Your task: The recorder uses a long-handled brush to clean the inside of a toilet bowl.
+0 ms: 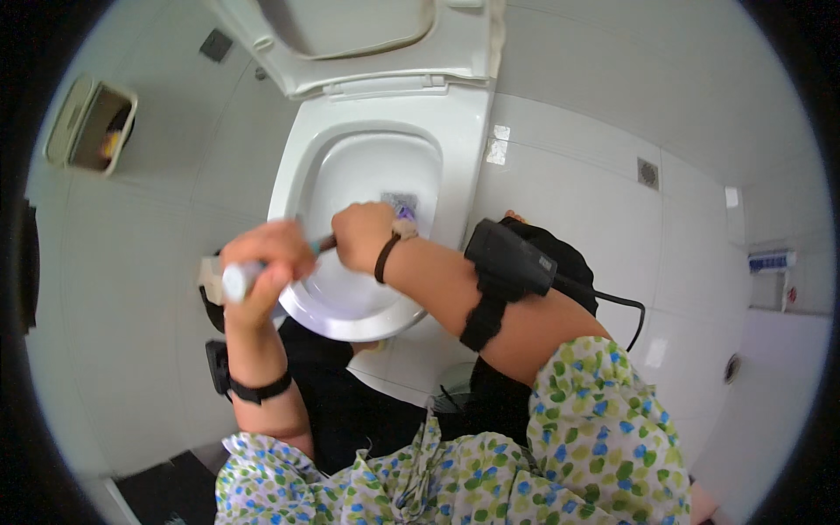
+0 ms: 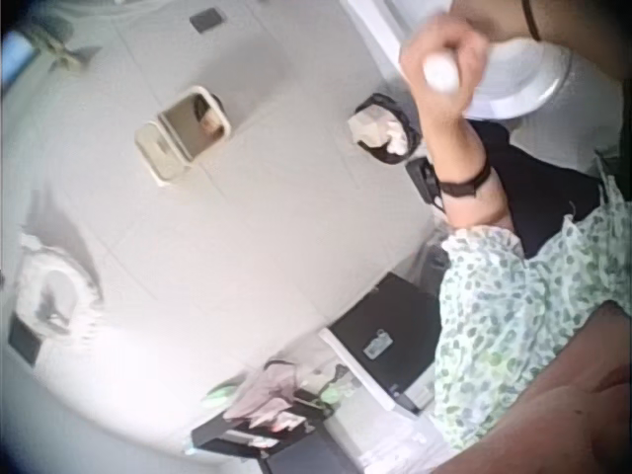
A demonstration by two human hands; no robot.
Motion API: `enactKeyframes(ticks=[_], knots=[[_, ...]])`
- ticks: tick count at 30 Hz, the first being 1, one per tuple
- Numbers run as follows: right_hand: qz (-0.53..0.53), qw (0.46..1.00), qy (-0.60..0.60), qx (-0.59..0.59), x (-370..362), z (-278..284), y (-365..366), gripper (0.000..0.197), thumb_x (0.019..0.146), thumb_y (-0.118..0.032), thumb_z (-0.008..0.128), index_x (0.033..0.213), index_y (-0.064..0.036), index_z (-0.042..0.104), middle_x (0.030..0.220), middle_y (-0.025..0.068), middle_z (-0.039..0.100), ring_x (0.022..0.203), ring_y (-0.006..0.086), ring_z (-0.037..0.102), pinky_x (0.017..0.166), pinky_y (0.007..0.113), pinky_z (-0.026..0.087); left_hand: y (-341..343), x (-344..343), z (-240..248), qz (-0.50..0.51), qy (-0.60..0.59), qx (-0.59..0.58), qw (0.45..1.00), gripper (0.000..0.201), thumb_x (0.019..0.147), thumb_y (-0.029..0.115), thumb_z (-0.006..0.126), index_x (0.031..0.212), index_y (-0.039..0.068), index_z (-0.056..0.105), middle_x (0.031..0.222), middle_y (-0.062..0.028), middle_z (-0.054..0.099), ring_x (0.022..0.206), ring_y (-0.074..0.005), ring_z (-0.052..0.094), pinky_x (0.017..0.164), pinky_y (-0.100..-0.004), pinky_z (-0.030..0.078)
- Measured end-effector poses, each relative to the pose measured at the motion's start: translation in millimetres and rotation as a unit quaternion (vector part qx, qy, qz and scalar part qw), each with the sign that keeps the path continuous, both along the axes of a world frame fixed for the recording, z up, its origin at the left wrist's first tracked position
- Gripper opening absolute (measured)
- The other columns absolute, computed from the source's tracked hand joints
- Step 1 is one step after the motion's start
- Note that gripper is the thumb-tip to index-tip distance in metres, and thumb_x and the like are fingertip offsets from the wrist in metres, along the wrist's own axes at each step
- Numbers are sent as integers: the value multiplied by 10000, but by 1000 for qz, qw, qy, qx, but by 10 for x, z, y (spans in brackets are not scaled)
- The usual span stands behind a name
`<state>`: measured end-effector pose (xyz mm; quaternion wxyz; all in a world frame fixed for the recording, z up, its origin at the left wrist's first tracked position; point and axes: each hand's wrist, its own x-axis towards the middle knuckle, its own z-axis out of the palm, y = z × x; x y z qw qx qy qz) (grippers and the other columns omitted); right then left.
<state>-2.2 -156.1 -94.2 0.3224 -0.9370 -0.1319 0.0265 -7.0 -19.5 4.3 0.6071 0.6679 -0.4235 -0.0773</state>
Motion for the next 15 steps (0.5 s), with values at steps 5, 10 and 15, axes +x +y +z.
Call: enactKeyframes(ticks=[5,10,15], knots=[[-28,996,-4,87,223,222,-67,228,743,-254,576,702,-43,652,681,182,613,659,359,599,638,429,485,136,215,41,84,10,-74,994,340,855,273,600,1024,-19,557,967,-84,592,917,-166,535,836,-291,397],[-156,976,-44,148,384,360,-384,269,753,-274,562,684,-23,629,639,188,600,611,348,593,593,407,472,414,349,240,229,-5,-114,967,401,937,297,408,1077,-48,556,1038,-152,602,998,-234,572,931,-363,403],[-175,946,-137,236,286,566,-516,274,788,-218,590,626,2,579,580,94,609,511,163,555,519,312,435,648,374,170,268,45,-167,948,272,912,185,463,965,-37,610,930,-135,635,917,-220,605,894,-336,438]])
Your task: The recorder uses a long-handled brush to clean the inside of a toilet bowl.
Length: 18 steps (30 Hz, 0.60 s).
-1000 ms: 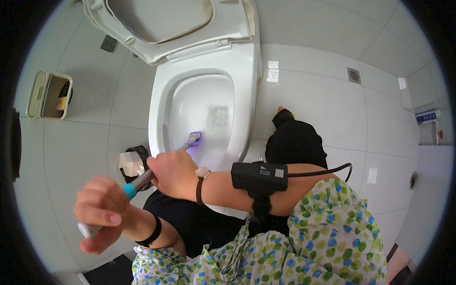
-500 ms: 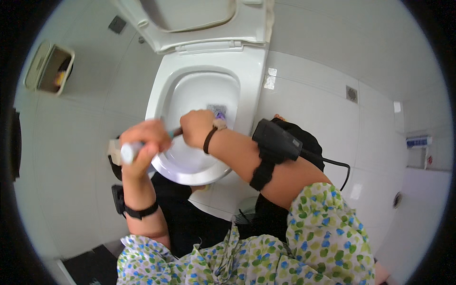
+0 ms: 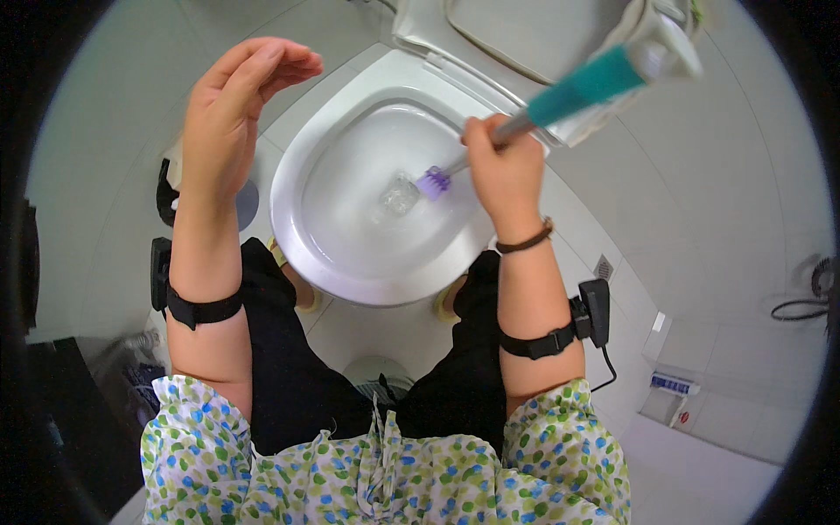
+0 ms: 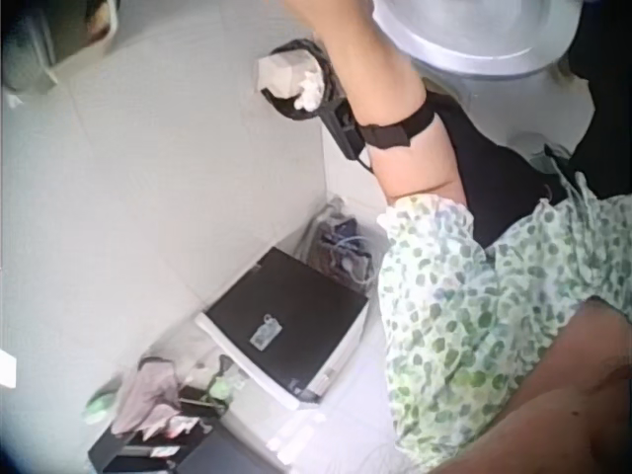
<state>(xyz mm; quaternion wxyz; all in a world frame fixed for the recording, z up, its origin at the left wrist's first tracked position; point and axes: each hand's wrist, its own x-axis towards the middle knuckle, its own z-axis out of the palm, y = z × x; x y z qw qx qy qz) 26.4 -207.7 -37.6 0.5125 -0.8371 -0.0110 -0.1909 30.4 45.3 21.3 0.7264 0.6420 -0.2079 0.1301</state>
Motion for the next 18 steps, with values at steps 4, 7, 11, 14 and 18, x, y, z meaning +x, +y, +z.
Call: enactKeyframes(ticks=[4,7,11,14,18], knots=[[-2,997,47,60,-14,56,-33,267,788,-209,601,647,17,585,610,84,628,493,134,541,502,284,433,70,-39,-7,9,21,-1,1000,235,897,167,496,919,-25,629,903,-128,643,896,-211,612,869,-321,453],[-2,998,61,34,-29,68,82,265,790,-229,608,689,16,593,592,95,613,474,136,535,492,283,431,41,-120,4,-10,12,25,1000,245,909,181,481,949,-21,613,866,-112,630,839,-183,600,816,-296,454],[68,988,54,-126,56,10,192,259,762,-237,637,739,19,601,605,126,605,522,181,574,521,321,452,-386,-143,-56,-8,-212,97,972,382,823,251,613,1126,23,570,988,-82,640,892,-180,602,813,-281,454],[150,970,57,-180,99,-62,546,236,748,-218,637,799,10,608,666,143,615,591,242,601,565,341,468,-520,-178,-128,-44,-91,53,994,403,813,253,626,1141,41,526,933,-97,614,876,-173,586,768,-283,456],[285,951,51,-111,44,46,743,218,749,-155,600,920,-19,606,799,159,629,699,300,610,645,348,483,-483,-199,-70,11,-69,-33,997,282,907,241,503,1053,0,512,783,-59,537,669,-123,518,628,-240,427]])
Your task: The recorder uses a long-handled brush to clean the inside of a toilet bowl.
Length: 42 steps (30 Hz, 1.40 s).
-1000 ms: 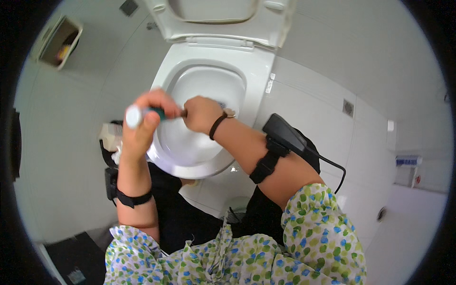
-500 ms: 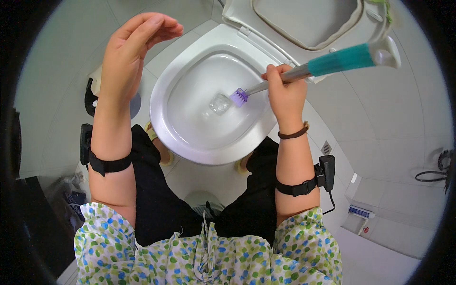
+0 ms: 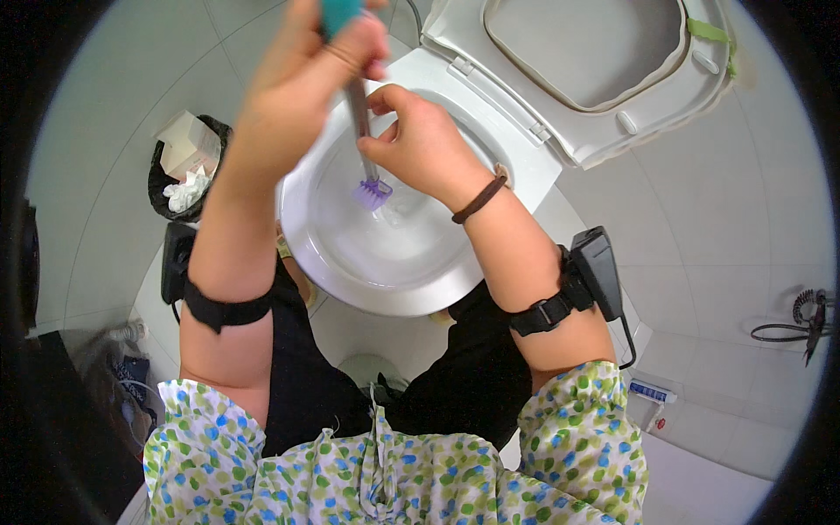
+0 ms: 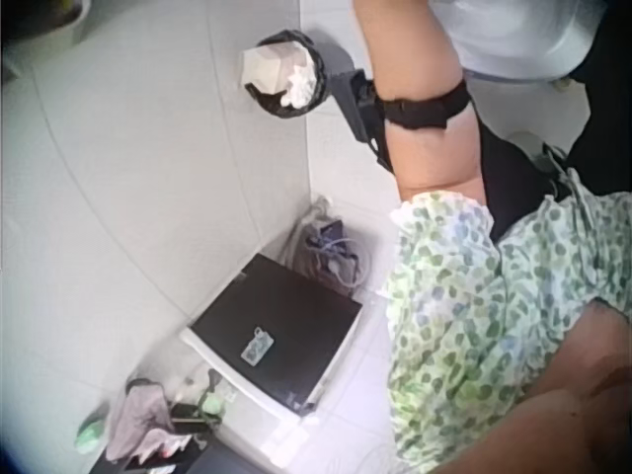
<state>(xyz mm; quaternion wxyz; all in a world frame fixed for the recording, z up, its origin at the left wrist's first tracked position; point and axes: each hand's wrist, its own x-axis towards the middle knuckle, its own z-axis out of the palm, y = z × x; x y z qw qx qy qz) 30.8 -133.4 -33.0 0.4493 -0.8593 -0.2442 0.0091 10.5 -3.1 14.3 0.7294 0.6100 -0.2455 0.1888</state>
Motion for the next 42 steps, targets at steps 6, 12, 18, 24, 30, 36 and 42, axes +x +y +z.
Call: enactKeyframes(ticks=[6,12,18,24,30,36,42], knots=[[-28,955,88,-281,564,-700,-352,239,767,-120,551,978,-20,606,804,99,647,726,171,628,669,300,485,509,-125,215,-97,-30,-44,994,255,935,210,463,1068,-1,518,777,-32,524,658,-84,483,634,-226,409],[118,822,107,-546,1337,-2632,-1268,242,697,-123,508,845,-36,678,877,173,654,768,328,612,700,410,459,225,21,248,-34,-14,-46,998,363,973,260,351,1164,-44,412,711,-37,438,547,-92,394,516,-225,340],[-33,852,397,-341,694,-3317,-273,227,689,-116,508,819,-29,673,823,158,646,733,321,599,662,415,447,734,-30,129,-18,-16,5,1000,392,979,278,326,1175,-52,404,714,-37,429,541,-90,382,517,-234,341],[-70,841,438,-310,759,-3413,-376,212,682,-110,508,792,-23,668,769,143,638,698,314,585,625,420,436,750,23,28,8,5,-11,1000,425,980,306,313,1188,-57,390,719,-38,431,533,-87,374,522,-246,347],[-99,838,446,-298,867,-3475,-356,198,675,-104,509,765,-16,662,714,128,629,663,307,572,587,425,425,792,131,-5,-12,16,-12,1000,459,974,339,315,1199,-56,376,725,-40,438,521,-85,364,521,-246,344],[-34,834,463,-298,879,-3266,-172,106,675,-47,477,582,-52,527,519,56,456,462,201,437,424,348,332,896,97,-69,-11,33,-19,999,467,975,344,304,1208,-56,369,726,-43,443,531,-86,375,528,-244,345],[-50,827,475,-295,904,-3333,-191,125,681,-39,469,560,-67,485,508,46,428,438,183,407,407,331,310,874,111,-62,-13,26,-12,1000,461,976,340,304,1200,-54,382,722,-44,447,541,-91,391,532,-241,349]])
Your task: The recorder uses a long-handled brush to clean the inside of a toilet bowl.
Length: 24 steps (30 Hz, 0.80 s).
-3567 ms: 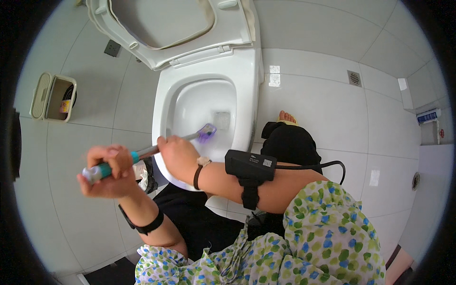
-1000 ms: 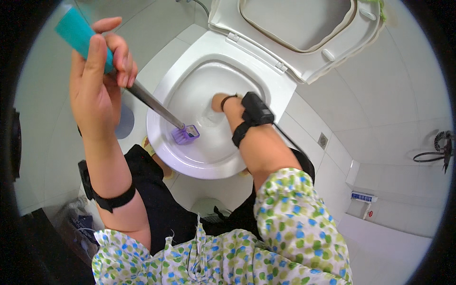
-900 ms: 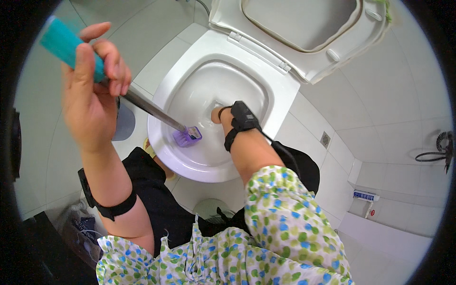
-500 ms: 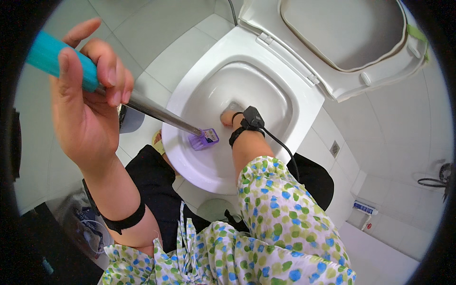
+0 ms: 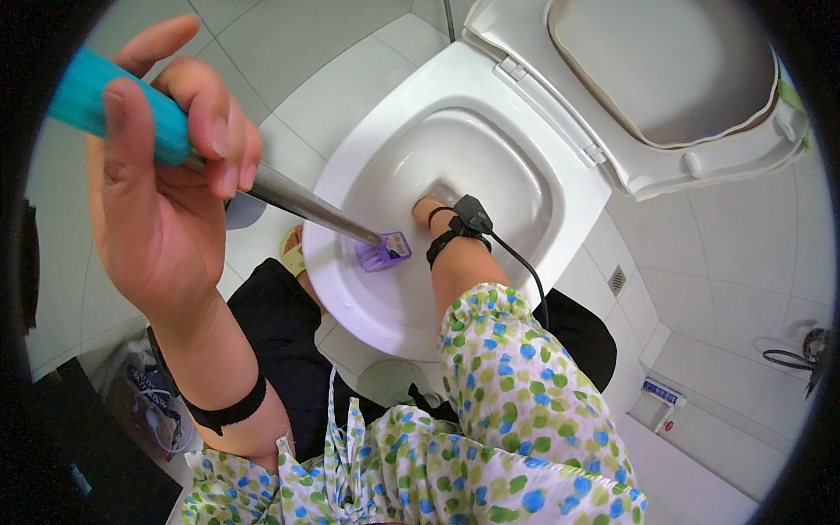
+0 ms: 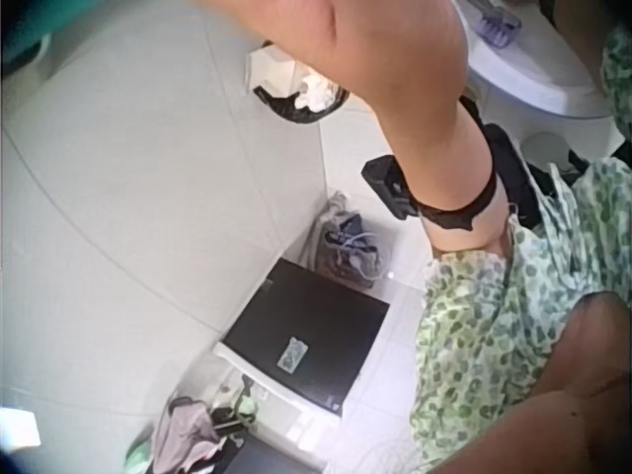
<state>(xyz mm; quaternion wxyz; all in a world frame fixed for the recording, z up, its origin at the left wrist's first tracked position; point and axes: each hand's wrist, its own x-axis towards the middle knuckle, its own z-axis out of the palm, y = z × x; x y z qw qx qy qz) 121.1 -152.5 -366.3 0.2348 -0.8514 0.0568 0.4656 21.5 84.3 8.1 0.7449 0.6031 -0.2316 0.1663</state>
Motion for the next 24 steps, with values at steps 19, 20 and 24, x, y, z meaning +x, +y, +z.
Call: enactKeyframes(ticks=[19,20,24], knots=[[-378,866,298,135,198,-57,-163,240,698,-12,443,496,-110,360,474,16,343,368,127,319,357,279,244,-66,29,-27,2,27,-36,999,449,974,338,321,1178,-53,402,680,-50,457,481,-89,385,462,-227,331],[-304,910,270,82,156,8,-45,265,714,-15,430,513,-130,303,477,-5,301,353,100,274,354,247,213,-57,14,-55,10,17,-43,999,446,975,335,318,1179,-52,405,679,-50,457,480,-88,382,460,-227,331],[-132,975,177,-35,127,205,-38,173,758,-51,408,614,-140,371,489,-29,315,365,82,303,362,228,228,-231,-44,130,4,12,-76,997,434,978,323,311,1179,-48,413,681,-50,459,476,-87,377,456,-228,330]])
